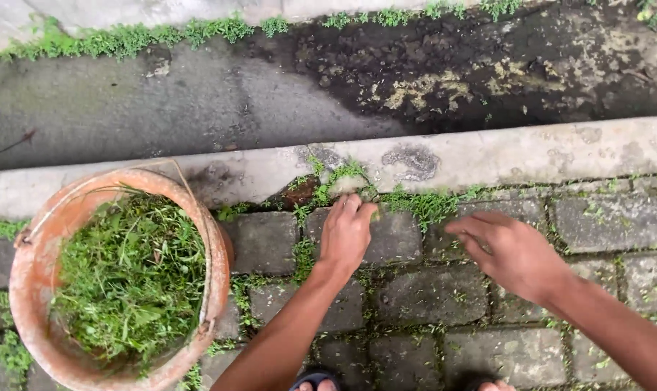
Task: Pulling weeds from the cracks between paving stones by hand and collecting them in a bucket.
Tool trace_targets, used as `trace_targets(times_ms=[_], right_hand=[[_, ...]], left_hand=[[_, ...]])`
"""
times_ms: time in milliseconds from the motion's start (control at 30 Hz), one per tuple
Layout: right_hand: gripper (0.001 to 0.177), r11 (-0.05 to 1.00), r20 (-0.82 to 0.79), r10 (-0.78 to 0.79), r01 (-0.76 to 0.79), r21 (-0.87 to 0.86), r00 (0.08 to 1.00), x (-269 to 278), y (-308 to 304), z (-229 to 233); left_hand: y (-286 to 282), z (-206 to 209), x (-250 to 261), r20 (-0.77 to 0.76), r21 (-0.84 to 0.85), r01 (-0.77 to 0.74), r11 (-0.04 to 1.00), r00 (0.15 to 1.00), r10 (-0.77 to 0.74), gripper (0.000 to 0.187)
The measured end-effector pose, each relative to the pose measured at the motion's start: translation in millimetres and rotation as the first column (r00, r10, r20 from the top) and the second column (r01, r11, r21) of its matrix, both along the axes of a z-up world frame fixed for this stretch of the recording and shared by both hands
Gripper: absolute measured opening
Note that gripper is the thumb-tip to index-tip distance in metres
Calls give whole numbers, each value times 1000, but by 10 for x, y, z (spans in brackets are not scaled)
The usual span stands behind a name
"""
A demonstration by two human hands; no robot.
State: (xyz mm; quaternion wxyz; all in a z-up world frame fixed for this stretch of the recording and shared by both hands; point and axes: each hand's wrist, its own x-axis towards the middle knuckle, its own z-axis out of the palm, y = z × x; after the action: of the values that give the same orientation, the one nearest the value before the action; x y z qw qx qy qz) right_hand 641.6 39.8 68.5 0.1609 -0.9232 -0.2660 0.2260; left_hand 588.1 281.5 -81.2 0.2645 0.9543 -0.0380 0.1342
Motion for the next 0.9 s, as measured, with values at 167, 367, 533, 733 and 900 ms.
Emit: trace_targets(times_ms=[167, 367, 533, 733, 900], right_hand=[[46, 989, 235, 138, -145, 15, 962, 209, 452, -255], [45, 962, 513, 117, -225, 155, 851, 423, 601, -1182], [16, 848, 686, -60, -325, 418, 725, 438, 532, -1601], [19, 911, 757, -4, -310, 272, 653, 455, 563, -1683], [9, 911, 650, 54, -304, 278, 758, 57, 397, -1881]], left_hand=[[-134, 464, -513, -264, -4, 26, 1000, 964, -26, 19], [-11, 1022, -751, -566, 142, 124, 982, 824, -22, 80], [155, 1439, -911, -625, 148, 70, 987, 780, 38, 33], [252, 1855, -1088, -832, 175, 267, 948, 555, -3, 50], [281, 1902, -1053, -738, 317, 456, 832, 669, -86, 22]])
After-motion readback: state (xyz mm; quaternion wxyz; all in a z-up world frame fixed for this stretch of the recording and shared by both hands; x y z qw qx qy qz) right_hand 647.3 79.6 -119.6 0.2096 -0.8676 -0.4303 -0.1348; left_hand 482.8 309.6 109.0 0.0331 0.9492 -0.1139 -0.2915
